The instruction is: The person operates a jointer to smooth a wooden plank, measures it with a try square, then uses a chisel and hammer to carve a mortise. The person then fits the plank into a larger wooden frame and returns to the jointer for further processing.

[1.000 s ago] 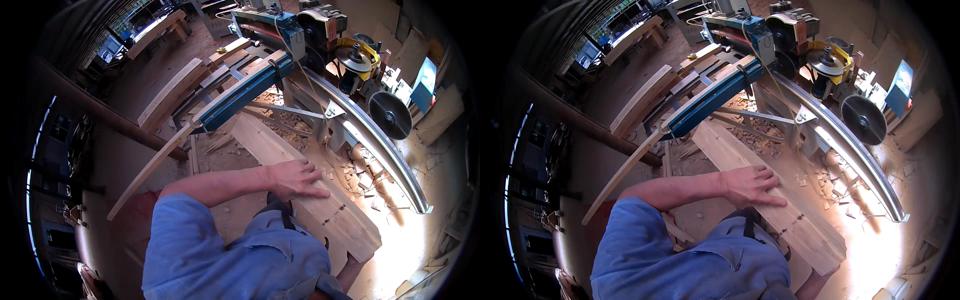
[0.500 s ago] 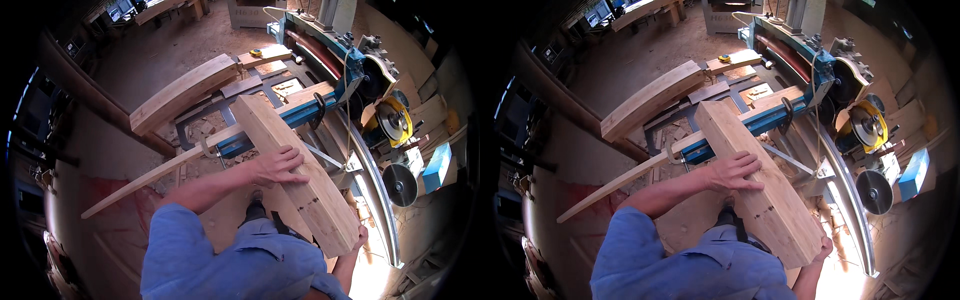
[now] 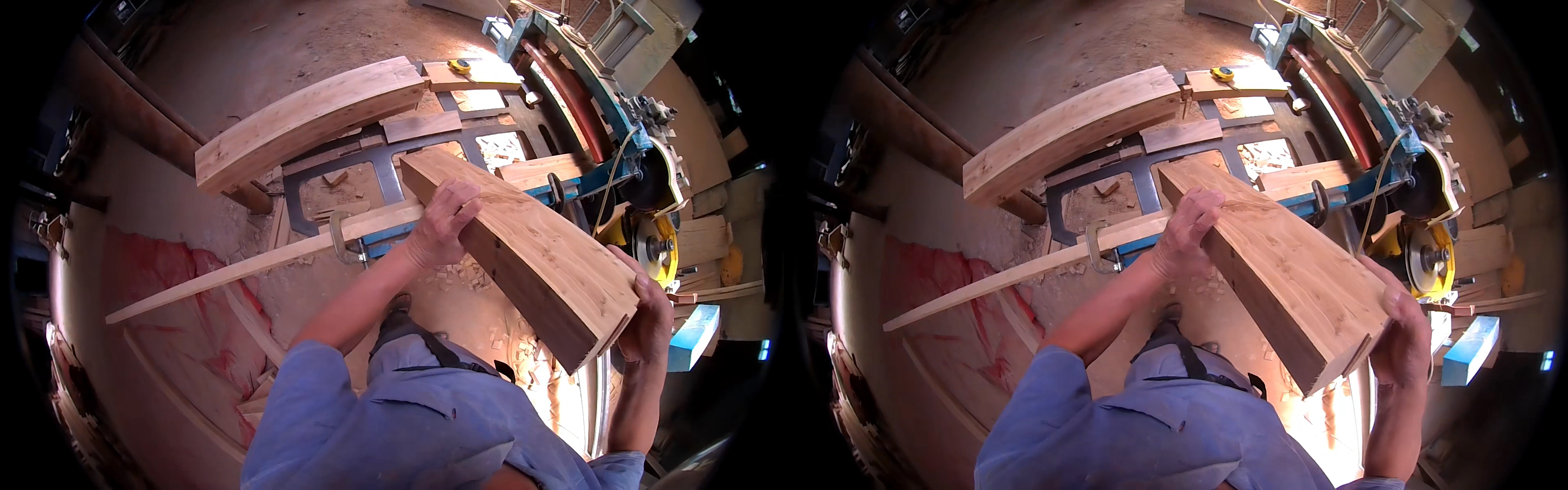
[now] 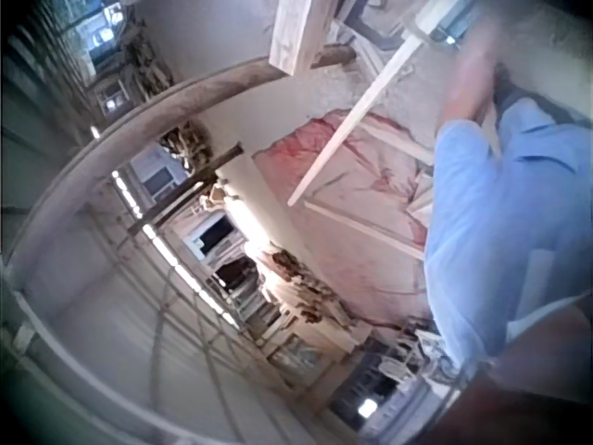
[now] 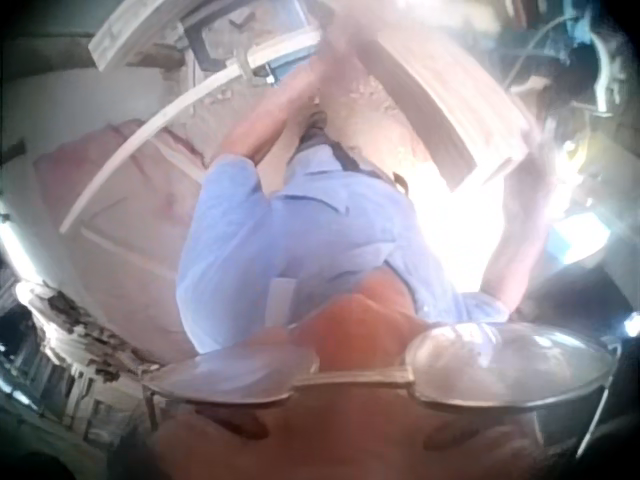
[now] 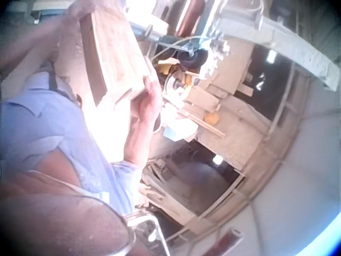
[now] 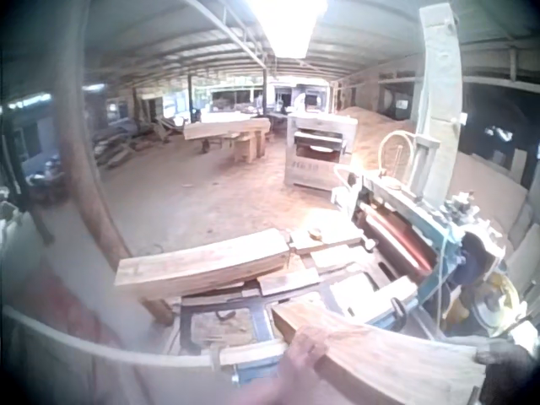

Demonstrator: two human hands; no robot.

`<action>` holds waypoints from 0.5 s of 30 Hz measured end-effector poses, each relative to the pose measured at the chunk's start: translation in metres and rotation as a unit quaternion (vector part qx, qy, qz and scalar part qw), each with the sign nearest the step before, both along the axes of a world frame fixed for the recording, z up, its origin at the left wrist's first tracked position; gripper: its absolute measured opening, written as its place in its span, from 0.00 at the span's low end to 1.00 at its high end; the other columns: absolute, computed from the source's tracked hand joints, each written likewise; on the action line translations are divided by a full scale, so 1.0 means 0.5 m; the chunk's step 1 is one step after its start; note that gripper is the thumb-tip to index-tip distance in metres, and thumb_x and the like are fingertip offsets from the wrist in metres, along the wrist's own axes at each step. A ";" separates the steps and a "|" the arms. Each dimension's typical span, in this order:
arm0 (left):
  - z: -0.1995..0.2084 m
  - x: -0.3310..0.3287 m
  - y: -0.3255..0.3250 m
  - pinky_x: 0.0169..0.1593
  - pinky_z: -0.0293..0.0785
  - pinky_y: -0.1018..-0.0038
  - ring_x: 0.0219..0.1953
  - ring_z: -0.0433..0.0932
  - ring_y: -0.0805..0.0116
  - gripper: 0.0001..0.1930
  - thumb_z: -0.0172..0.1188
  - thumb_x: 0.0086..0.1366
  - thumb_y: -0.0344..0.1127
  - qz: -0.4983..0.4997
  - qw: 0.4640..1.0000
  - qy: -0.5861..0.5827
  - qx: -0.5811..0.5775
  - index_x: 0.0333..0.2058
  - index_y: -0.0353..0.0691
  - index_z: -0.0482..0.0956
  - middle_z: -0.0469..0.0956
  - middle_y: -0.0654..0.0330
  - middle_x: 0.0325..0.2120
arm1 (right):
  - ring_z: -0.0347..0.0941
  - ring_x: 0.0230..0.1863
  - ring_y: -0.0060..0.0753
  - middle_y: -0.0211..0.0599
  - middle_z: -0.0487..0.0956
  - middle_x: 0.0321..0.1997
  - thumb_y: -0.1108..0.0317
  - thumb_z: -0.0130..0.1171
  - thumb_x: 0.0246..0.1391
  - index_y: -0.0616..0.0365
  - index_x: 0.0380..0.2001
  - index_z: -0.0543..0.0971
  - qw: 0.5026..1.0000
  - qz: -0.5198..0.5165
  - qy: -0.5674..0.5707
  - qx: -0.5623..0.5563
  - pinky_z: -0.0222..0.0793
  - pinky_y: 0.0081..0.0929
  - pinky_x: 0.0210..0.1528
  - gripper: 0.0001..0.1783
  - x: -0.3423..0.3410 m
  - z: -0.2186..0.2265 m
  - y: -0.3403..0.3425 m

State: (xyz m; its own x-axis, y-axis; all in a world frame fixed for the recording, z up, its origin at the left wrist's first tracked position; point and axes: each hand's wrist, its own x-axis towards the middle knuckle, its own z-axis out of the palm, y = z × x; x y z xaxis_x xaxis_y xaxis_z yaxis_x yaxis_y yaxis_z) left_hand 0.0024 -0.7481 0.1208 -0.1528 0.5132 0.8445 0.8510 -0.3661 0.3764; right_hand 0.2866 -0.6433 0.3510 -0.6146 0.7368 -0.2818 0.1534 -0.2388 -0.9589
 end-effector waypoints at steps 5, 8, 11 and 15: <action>-0.032 -0.004 0.028 0.65 0.63 0.41 0.57 0.71 0.40 0.48 0.71 0.38 0.24 0.022 0.999 -0.008 -0.027 0.61 0.43 0.59 0.69 0.46 0.55 | 0.71 0.63 0.46 0.56 0.75 0.61 0.50 0.62 0.50 0.75 0.61 0.72 1.000 0.001 0.017 0.007 0.58 0.37 0.68 0.43 -0.003 -0.042 0.004; -0.028 0.011 0.022 0.66 0.63 0.44 0.58 0.70 0.40 0.49 0.71 0.39 0.22 0.015 0.998 -0.019 -0.053 0.63 0.43 0.58 0.69 0.46 0.55 | 0.70 0.64 0.45 0.56 0.74 0.62 0.49 0.58 0.54 0.74 0.63 0.70 0.999 0.021 0.043 0.007 0.58 0.34 0.69 0.42 0.014 -0.067 0.015; -0.024 0.013 0.034 0.67 0.64 0.51 0.60 0.69 0.41 0.50 0.72 0.41 0.23 0.033 0.994 -0.025 -0.105 0.65 0.44 0.57 0.69 0.47 0.56 | 0.70 0.65 0.45 0.56 0.73 0.64 0.48 0.54 0.57 0.74 0.64 0.68 0.997 0.051 0.052 0.019 0.58 0.33 0.69 0.42 0.017 -0.078 0.045; 0.045 -0.003 0.021 0.70 0.62 0.58 0.68 0.64 0.46 0.45 0.69 0.45 0.24 0.000 0.961 -0.096 -0.261 0.65 0.42 0.63 0.70 0.49 0.60 | 0.69 0.66 0.46 0.56 0.73 0.64 0.46 0.53 0.56 0.71 0.66 0.68 0.991 0.059 0.063 0.100 0.58 0.36 0.69 0.43 0.018 -0.088 0.079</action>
State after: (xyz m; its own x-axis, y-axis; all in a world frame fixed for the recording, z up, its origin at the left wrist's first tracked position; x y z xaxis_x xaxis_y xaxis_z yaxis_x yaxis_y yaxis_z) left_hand 0.0010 -0.7377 0.1431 -0.2804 0.8590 0.4284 0.7470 -0.0851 0.6594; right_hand 0.2954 -0.6040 0.3071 -0.7213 0.6906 -0.0528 0.0447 -0.0297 -0.9986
